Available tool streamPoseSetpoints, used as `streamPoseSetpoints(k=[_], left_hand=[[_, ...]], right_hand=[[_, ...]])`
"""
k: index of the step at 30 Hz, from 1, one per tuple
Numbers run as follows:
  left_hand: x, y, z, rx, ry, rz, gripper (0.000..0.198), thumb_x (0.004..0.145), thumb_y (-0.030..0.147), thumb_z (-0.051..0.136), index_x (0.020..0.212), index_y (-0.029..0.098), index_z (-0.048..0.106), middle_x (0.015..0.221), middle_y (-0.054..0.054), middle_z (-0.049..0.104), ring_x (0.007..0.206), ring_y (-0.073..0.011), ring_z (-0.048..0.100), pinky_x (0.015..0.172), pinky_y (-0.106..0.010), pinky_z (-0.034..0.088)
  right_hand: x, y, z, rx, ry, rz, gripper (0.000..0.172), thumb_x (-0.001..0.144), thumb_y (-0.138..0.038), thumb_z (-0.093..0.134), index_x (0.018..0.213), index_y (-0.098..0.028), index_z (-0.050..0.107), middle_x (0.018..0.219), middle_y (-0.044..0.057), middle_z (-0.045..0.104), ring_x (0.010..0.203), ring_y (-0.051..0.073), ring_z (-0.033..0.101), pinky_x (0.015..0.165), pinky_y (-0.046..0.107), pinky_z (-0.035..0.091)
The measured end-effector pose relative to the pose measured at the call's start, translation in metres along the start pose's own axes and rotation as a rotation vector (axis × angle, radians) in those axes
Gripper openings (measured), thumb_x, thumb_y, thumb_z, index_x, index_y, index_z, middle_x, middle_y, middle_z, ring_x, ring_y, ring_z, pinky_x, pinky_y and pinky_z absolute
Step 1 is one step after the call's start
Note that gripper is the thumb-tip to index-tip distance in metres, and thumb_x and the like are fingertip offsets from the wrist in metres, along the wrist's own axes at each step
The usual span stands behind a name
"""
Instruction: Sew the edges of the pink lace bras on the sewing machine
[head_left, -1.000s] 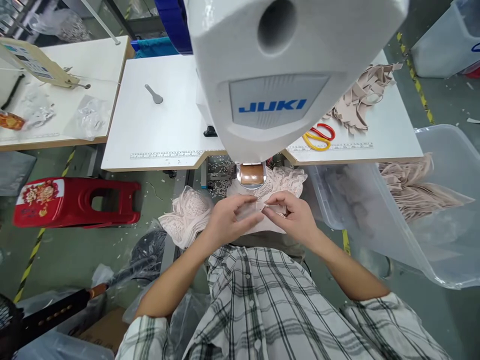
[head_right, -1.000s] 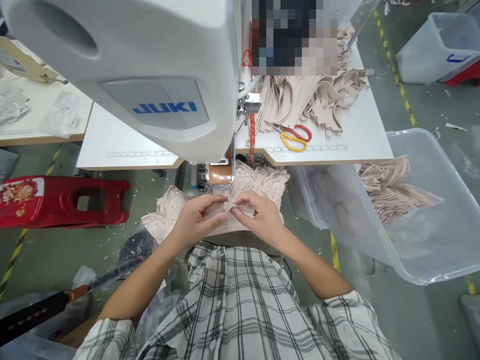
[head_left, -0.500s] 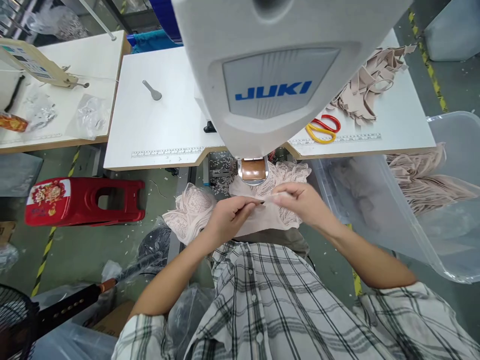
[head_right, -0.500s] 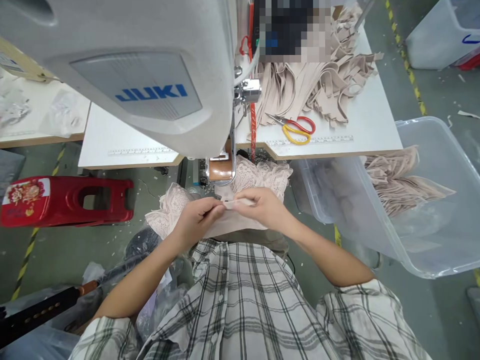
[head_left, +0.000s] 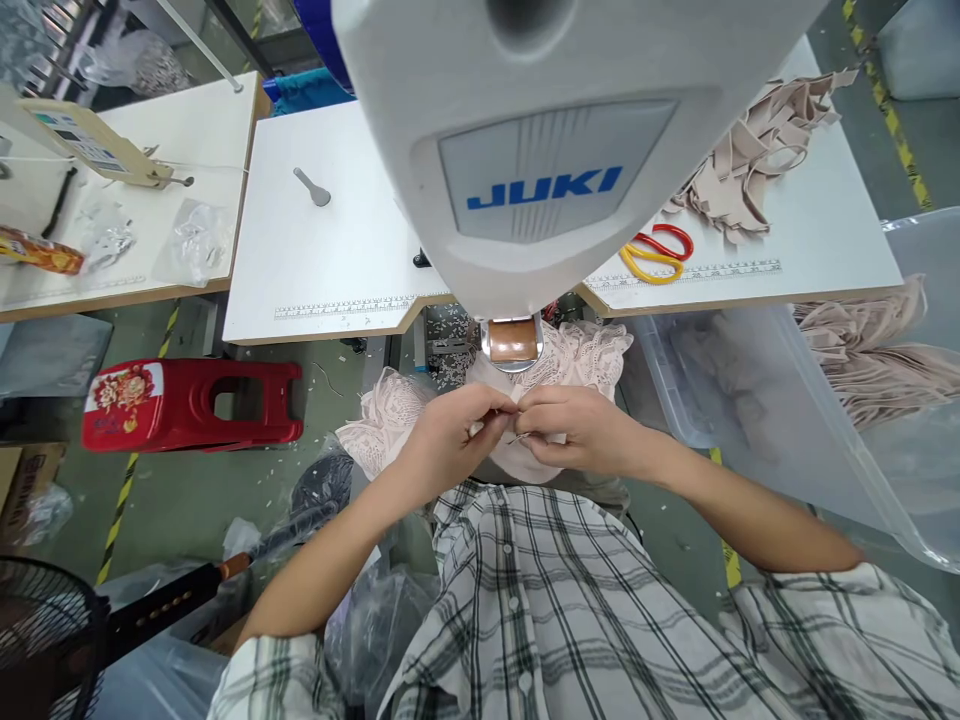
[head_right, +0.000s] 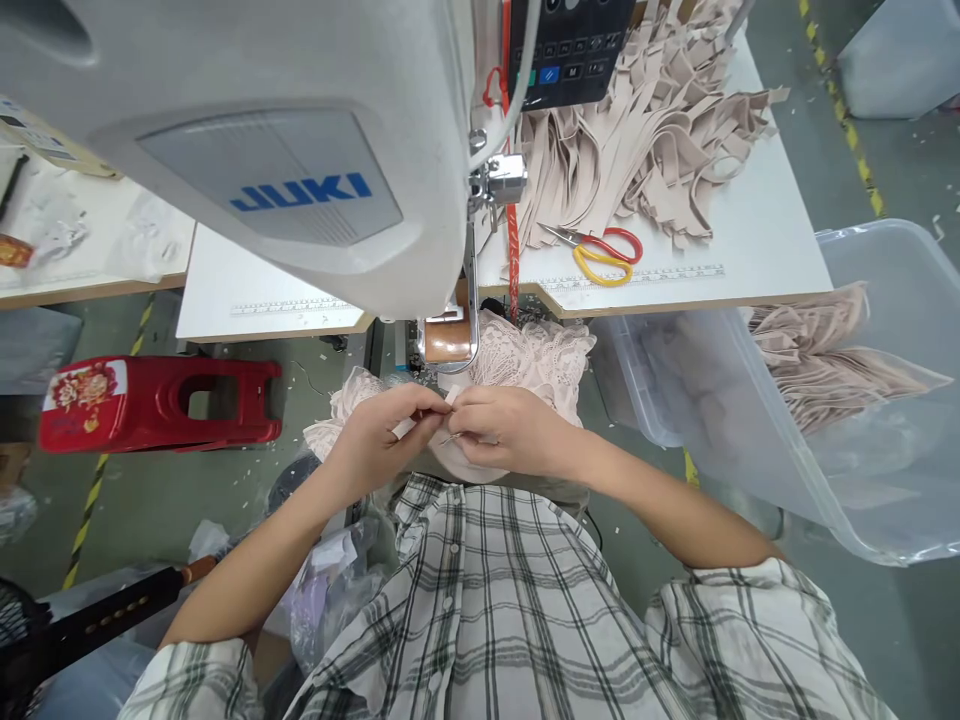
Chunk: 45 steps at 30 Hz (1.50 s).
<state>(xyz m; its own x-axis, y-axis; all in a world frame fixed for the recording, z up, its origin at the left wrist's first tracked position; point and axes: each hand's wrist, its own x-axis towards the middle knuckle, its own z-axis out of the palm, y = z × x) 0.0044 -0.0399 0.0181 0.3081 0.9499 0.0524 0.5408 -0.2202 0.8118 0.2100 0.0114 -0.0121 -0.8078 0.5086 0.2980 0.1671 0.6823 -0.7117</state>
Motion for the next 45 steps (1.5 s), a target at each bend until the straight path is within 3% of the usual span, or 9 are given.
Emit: streamPoseSetpoints(k=[8, 13, 16, 20, 23, 31, 36, 40, 45], left_hand=[[0.002, -0.001, -0.002, 0.221, -0.094, -0.020, 0.013, 0.090, 0.014, 0.053, 0.085, 0.019, 0.064, 0.081, -0.002, 0.070, 0.073, -0.0158, 0.063, 0.066, -0.026, 0.046], [0.015, -0.006, 0.002, 0.186, -0.189, -0.152, 0.013, 0.086, 0.012, 0.051, 0.075, 0.019, 0.053, 0.074, -0.001, 0.059, 0.069, -0.0157, 0.054, 0.064, -0.027, 0.042], [0.016, -0.011, 0.010, -0.096, -0.104, -0.207, 0.007, 0.085, 0.018, 0.054, 0.078, 0.019, 0.053, 0.081, -0.002, 0.057, 0.071, -0.0148, 0.053, 0.062, -0.025, 0.044], [0.007, -0.010, 0.031, -0.495, 0.153, -0.298, 0.011, 0.090, 0.028, 0.053, 0.089, 0.018, 0.057, 0.085, -0.003, 0.062, 0.072, -0.0136, 0.058, 0.063, -0.024, 0.048], [0.001, -0.009, 0.040, -0.451, 0.309, -0.238, 0.015, 0.093, 0.029, 0.056, 0.094, 0.017, 0.064, 0.087, -0.005, 0.068, 0.076, -0.0144, 0.062, 0.066, -0.024, 0.050], [0.005, -0.021, 0.043, -0.077, 0.451, 0.081, 0.018, 0.095, 0.022, 0.058, 0.078, 0.018, 0.063, 0.069, 0.001, 0.063, 0.062, -0.0107, 0.059, 0.059, -0.021, 0.047], [0.006, -0.021, 0.041, -0.112, 0.420, 0.083, 0.014, 0.097, 0.023, 0.057, 0.091, 0.018, 0.069, 0.083, -0.004, 0.073, 0.074, -0.0141, 0.067, 0.067, -0.024, 0.054], [0.006, -0.014, 0.032, -0.048, 0.444, 0.061, 0.014, 0.096, 0.021, 0.058, 0.089, 0.018, 0.070, 0.078, -0.002, 0.073, 0.069, -0.0125, 0.067, 0.061, -0.021, 0.052], [0.007, -0.003, 0.022, 0.111, 0.385, 0.255, 0.007, 0.093, 0.017, 0.063, 0.092, 0.017, 0.070, 0.074, -0.001, 0.073, 0.064, -0.0098, 0.067, 0.059, -0.018, 0.051]], right_hand=[[-0.001, 0.002, 0.011, -0.312, 0.097, -0.220, 0.025, 0.093, -0.012, 0.047, 0.074, -0.018, 0.061, 0.070, 0.002, 0.065, 0.065, 0.013, 0.057, 0.058, 0.026, 0.045], [0.000, 0.006, 0.024, -0.272, 0.176, -0.093, 0.024, 0.088, -0.010, 0.047, 0.071, -0.019, 0.060, 0.065, 0.001, 0.064, 0.061, 0.014, 0.058, 0.055, 0.025, 0.045], [0.000, 0.003, 0.026, -0.067, 0.284, 0.054, 0.018, 0.086, -0.011, 0.051, 0.077, -0.020, 0.064, 0.074, 0.002, 0.071, 0.068, 0.013, 0.065, 0.061, 0.022, 0.051], [0.003, -0.005, 0.022, 0.077, 0.378, 0.132, 0.016, 0.085, -0.012, 0.054, 0.082, -0.021, 0.066, 0.080, 0.001, 0.073, 0.072, 0.012, 0.068, 0.068, 0.021, 0.055], [0.004, -0.009, 0.017, 0.062, 0.349, 0.149, 0.016, 0.086, -0.013, 0.054, 0.081, -0.021, 0.066, 0.079, 0.000, 0.073, 0.072, 0.011, 0.068, 0.068, 0.021, 0.055], [0.004, -0.012, 0.012, 0.131, 0.309, 0.242, 0.019, 0.084, -0.011, 0.057, 0.087, -0.023, 0.071, 0.084, -0.001, 0.076, 0.077, 0.011, 0.070, 0.073, 0.021, 0.055], [0.008, -0.013, 0.007, 0.163, 0.355, 0.341, 0.018, 0.083, -0.015, 0.055, 0.083, -0.022, 0.072, 0.082, 0.000, 0.076, 0.075, 0.013, 0.069, 0.070, 0.022, 0.053], [0.011, -0.011, -0.008, 0.067, 0.345, 0.479, 0.017, 0.085, -0.021, 0.054, 0.084, -0.023, 0.071, 0.075, -0.001, 0.072, 0.065, 0.013, 0.062, 0.061, 0.024, 0.045], [0.015, -0.008, -0.027, -0.021, 0.199, 0.504, 0.017, 0.086, -0.022, 0.054, 0.078, -0.022, 0.069, 0.072, -0.001, 0.069, 0.063, 0.013, 0.058, 0.060, 0.024, 0.039]])
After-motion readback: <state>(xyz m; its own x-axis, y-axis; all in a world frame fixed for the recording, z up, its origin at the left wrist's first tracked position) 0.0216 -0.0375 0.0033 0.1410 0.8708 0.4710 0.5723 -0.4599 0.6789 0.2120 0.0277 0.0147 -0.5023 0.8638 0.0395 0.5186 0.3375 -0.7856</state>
